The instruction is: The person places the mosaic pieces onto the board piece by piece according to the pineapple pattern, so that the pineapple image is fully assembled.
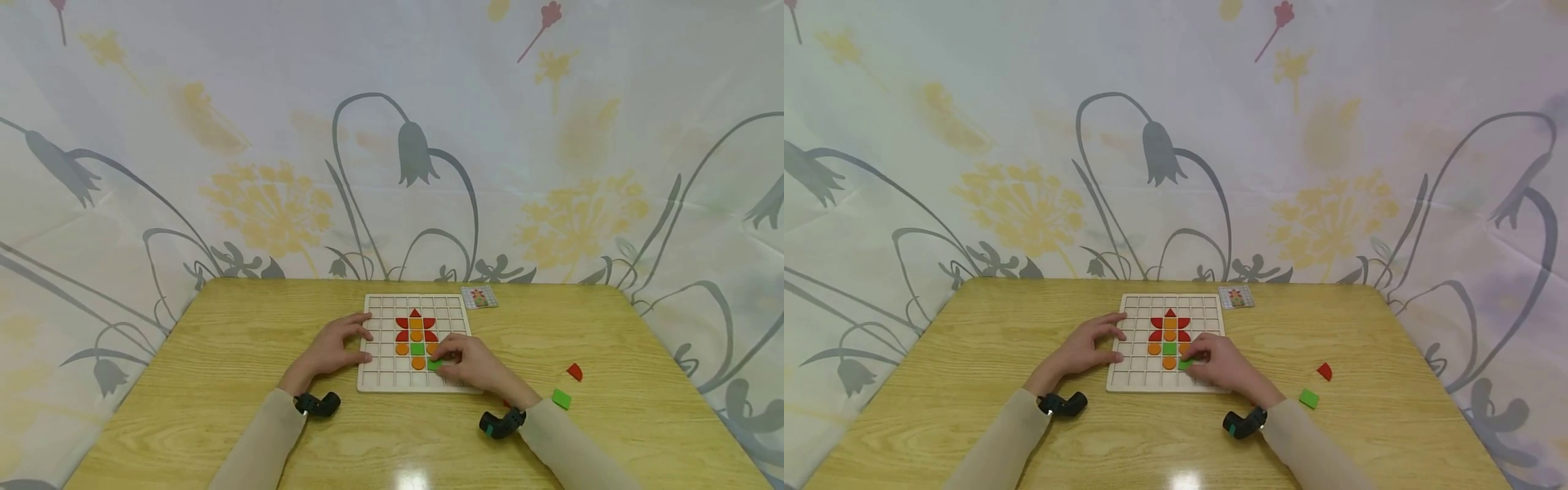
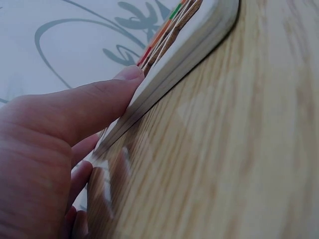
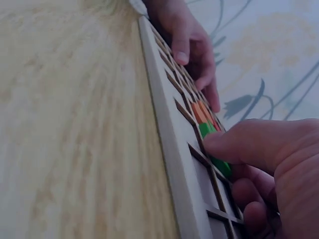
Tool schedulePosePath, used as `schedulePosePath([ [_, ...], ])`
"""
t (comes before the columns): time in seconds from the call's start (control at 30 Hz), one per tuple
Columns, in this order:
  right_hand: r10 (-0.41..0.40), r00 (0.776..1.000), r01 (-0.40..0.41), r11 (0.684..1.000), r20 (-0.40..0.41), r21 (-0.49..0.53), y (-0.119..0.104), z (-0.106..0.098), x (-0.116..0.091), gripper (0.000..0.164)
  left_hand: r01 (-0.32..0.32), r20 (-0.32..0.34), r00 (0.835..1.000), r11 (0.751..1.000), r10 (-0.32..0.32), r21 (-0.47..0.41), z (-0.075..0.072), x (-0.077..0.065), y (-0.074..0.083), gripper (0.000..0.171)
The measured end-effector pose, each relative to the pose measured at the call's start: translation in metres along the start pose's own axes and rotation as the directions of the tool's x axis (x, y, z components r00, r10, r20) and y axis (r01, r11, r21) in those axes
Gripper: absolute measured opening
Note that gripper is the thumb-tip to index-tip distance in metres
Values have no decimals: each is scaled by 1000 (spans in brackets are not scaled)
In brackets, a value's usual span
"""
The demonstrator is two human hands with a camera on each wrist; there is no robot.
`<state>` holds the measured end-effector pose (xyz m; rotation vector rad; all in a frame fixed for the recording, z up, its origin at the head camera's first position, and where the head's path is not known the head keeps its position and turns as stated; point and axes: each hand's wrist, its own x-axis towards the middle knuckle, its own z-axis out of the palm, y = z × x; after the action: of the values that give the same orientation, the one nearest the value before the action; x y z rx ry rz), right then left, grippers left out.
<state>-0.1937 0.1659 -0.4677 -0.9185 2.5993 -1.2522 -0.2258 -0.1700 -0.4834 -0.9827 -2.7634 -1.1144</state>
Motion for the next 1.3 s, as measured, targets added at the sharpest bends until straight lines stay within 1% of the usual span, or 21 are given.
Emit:
schedulePosePath([
  [0.13,17,1000,-18,999,23,47,2,-2,2,12,5,-2,1000,1000,-5,1,0,0,1,25],
  [0.37,48,998,-52,995,45,87,4,-3,3,12,8,1,1000,1000,-8,1,-1,0,2,26],
  [0.43,54,997,-59,994,48,92,-6,-5,2,13,10,2,1000,1000,-10,1,-1,0,2,26],
  [0.47,59,997,-63,994,48,93,-8,-5,2,13,9,2,1000,1000,-9,0,-1,0,2,25],
  [0.6,69,997,-71,994,38,78,-9,-4,1,13,7,2,1000,1000,-7,0,-1,0,2,25],
  [0.67,72,997,-74,994,35,81,2,-1,2,12,9,1,1000,1000,-9,1,0,0,1,25],
  [0.77,70,997,-73,993,36,88,5,-1,1,11,15,4,1000,1000,-15,4,1,1,1,24],
  [1.03,76,997,-80,991,34,109,1,-2,0,10,8,6,1000,1000,-8,4,0,1,1,24],
  [1.17,68,998,-69,990,9,121,1,-4,0,10,-1,5,1000,1000,1,-8,0,1,1,25],
  [1.3,60,998,-56,990,-28,129,6,-11,-2,11,-6,1,1000,1000,6,-13,0,1,1,26],
])
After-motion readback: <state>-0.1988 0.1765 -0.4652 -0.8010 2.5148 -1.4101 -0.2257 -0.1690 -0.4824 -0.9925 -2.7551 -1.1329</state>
